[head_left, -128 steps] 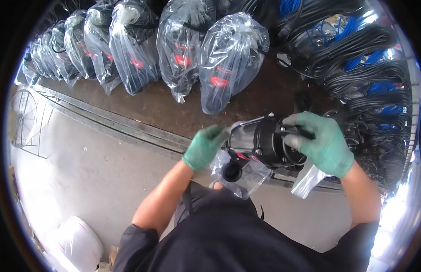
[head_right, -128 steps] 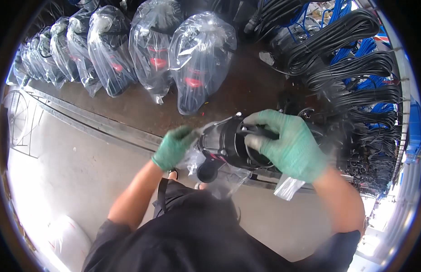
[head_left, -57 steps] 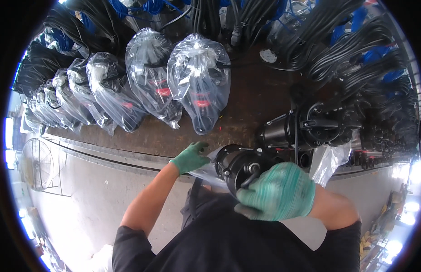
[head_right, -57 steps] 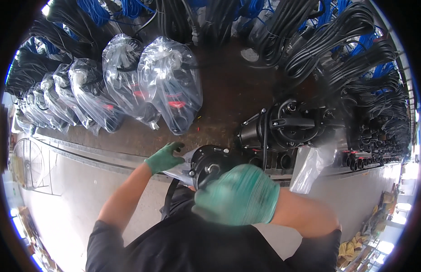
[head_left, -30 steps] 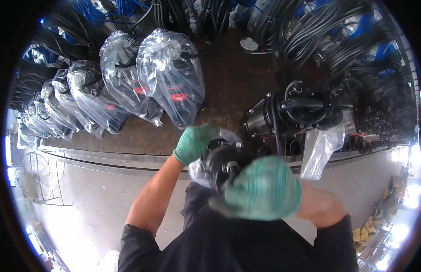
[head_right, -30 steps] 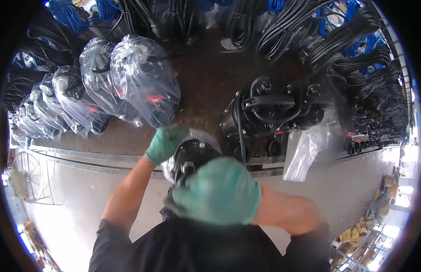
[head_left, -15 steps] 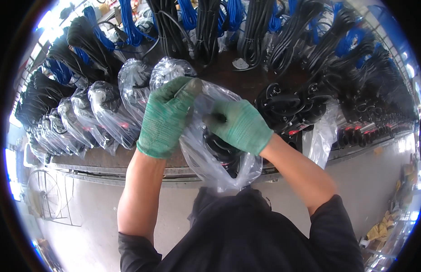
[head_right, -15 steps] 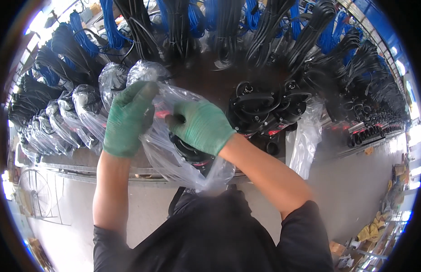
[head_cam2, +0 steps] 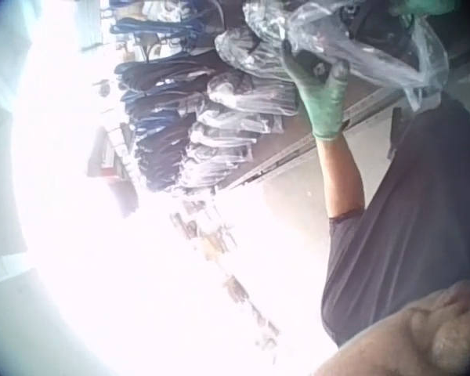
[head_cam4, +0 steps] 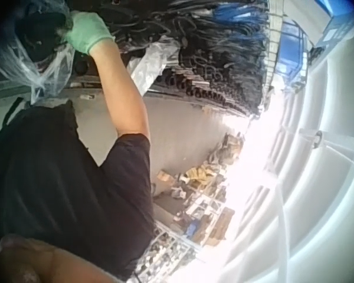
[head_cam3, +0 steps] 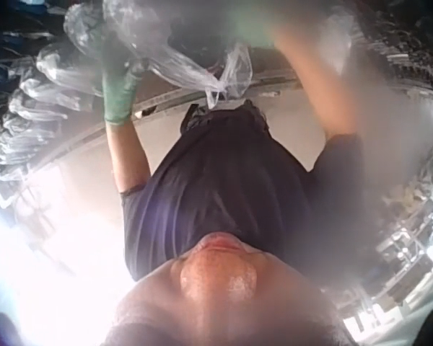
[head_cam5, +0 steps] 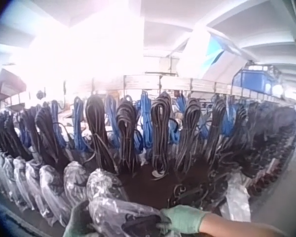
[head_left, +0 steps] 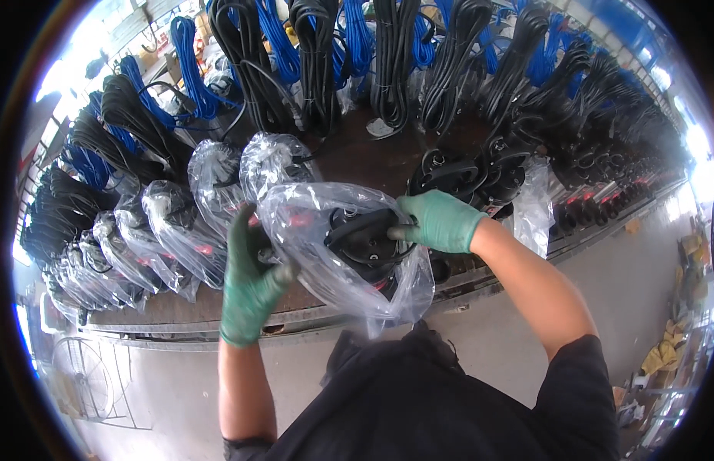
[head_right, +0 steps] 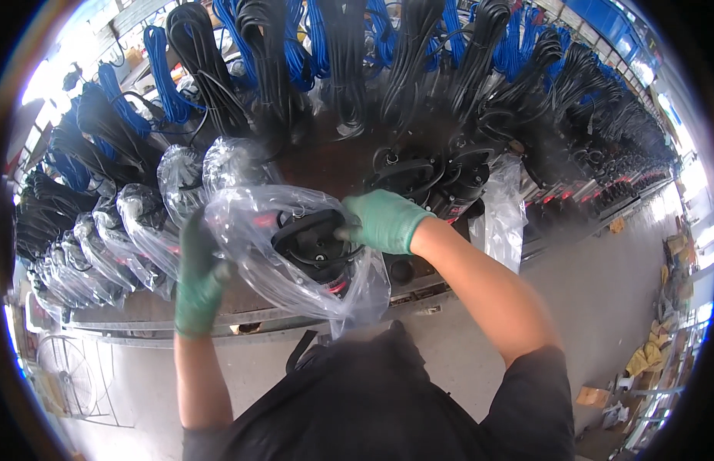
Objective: The person picks up water pumps from a rack, inserts each into a plastic bag, and places them back onto the shelf.
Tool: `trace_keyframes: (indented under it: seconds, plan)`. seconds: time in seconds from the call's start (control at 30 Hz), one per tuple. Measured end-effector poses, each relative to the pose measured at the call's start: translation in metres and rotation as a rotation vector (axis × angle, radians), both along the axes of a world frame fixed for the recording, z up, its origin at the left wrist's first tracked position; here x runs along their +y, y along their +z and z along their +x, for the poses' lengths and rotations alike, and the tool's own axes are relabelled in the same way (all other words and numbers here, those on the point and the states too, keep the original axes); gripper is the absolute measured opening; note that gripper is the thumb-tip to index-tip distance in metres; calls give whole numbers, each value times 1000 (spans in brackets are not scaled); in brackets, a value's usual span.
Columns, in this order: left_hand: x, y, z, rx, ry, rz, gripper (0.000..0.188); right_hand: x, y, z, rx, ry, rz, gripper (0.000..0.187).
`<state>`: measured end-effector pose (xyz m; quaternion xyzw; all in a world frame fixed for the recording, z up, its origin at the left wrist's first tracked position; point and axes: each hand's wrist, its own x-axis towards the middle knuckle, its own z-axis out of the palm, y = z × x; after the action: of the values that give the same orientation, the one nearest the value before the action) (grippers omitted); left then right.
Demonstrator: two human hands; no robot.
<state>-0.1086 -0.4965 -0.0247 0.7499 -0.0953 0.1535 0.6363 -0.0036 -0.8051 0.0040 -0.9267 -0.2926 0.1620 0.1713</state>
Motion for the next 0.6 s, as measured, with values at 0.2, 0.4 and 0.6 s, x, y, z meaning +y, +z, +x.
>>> trace_keyframes:
  seconds: [0.2, 0.4, 0.6]
  plan:
    - [-61, -51, -46, 369, -217, -270, 62, 8, 18, -28, -237, -40, 130, 18]
    - [-60, -56, -28, -157, 46, 220, 19, 38, 104, -69, 288, -251, 940, 16]
    - [-49, -49, -24, -209, 216, 88, 26, 36, 78, -49, -618, -173, 475, 62]
